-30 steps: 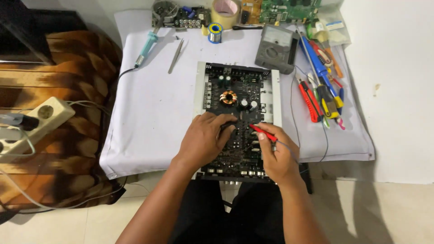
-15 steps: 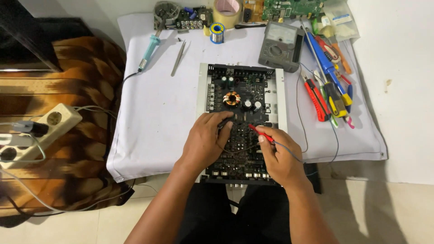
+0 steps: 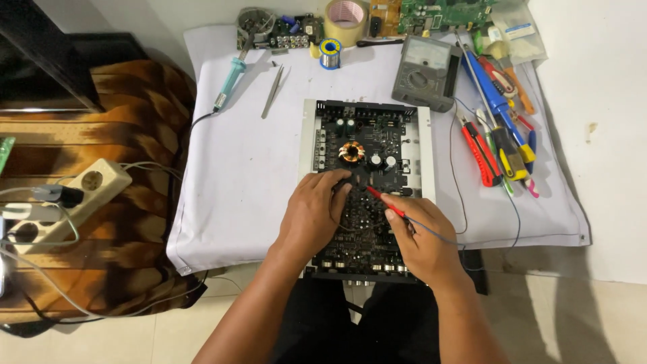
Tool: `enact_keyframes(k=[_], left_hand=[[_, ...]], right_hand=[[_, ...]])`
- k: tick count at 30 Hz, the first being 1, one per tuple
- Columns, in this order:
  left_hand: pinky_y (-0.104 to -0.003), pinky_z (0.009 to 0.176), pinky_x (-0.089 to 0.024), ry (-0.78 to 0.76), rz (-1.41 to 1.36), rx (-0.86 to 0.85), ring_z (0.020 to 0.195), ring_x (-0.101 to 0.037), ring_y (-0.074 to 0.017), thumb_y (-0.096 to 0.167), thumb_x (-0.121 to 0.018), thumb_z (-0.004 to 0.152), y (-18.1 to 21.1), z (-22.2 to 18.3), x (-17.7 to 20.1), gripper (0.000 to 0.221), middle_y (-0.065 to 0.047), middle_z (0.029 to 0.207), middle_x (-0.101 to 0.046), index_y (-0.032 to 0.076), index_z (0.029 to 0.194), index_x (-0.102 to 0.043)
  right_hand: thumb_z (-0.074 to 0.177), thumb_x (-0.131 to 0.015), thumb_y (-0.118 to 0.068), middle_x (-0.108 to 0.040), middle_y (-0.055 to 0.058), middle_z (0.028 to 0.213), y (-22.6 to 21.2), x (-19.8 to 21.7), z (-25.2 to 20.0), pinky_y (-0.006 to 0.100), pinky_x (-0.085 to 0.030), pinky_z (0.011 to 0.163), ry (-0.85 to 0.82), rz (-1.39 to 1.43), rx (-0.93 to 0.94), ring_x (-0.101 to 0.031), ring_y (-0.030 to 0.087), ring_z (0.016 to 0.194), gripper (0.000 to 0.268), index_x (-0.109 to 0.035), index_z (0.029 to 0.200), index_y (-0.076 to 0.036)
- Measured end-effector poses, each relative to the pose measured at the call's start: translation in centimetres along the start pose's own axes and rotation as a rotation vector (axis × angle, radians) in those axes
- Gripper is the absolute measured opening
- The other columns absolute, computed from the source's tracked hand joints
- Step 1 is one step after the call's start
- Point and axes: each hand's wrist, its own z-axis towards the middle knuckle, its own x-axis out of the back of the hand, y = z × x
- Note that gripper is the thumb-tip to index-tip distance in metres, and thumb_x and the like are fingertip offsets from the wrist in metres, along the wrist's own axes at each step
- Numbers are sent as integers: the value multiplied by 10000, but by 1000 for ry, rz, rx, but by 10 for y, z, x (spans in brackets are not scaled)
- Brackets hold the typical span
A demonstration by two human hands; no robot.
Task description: Testing a circuit board using a multimeter probe to diagnose the power supply section.
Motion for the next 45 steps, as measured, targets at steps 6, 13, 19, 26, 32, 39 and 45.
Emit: enact_keyframes(k=[6, 13, 19, 26, 32, 39, 45], left_hand=[[-379, 890, -574, -16, 40, -44, 925, -750, -333, 144, -609, 1028, 1, 3, -1, 236, -188, 911, -751, -1, 1202, -674], [-388, 873, -567, -40, 57, -19, 857, -752, -339, 161, -601, 1020, -4, 2, -5, 220, -165, 795, -741, 55, 1206, -652], [-353, 838, -557, -75, 98, -20, 835, -753, -309, 188, -576, 1038, -4, 2, -5, 196, -134, 735, -735, 89, 1185, -660], [-344, 834, -563, -37, 119, -26, 798, -752, -298, 180, -606, 1011, -4, 2, -8, 174, -122, 706, -730, 116, 1160, -670], [-484, 812, -482, -143, 116, 89, 840, -665, -366, 235, -564, 1003, -14, 1, -26, 254, -74, 1092, -775, 135, 1192, -702], [-468, 876, -508, -67, 42, 14, 868, -705, -359, 259, -534, 1016, -29, -5, -40, 254, -96, 1030, -765, 155, 1197, -680], [-453, 914, -499, -111, 37, 17, 903, -685, -377, 261, -501, 1047, -21, -4, -30, 292, -142, 961, -762, 116, 1262, -634]], right_hand=[[1006, -625, -125, -761, 164, 946, 1, 0, 3, 441, -598, 721, -36, 12, 57, -730, 346, 874, 270, -759, 1238, -87], [998, -626, -119, -779, 130, 1036, 13, -4, -1, 441, -589, 816, -100, -40, 64, -731, 321, 957, 285, -755, 1252, -109], [1002, -620, -116, -782, 166, 1036, 7, -1, 1, 460, -592, 819, -125, -26, 62, -738, 353, 955, 282, -749, 1249, -76], [997, -619, -120, -794, 111, 1030, 18, -3, -2, 432, -588, 818, -118, 0, 91, -745, 322, 934, 300, -755, 1265, -121], [1007, -584, -184, -773, 86, 1164, 19, -1, -2, 433, -501, 913, -247, -100, 110, -715, 292, 1011, 311, -714, 1282, -123], [1062, -569, -254, -786, -14, 1171, 13, -6, 0, 395, -535, 954, -272, -418, -54, -707, 275, 1074, 351, -732, 1372, -270], [1063, -495, -406, -795, -33, 1224, 19, -6, 22, 363, -603, 920, -580, -611, -381, -737, 229, 1151, 450, -626, 1491, -361]])
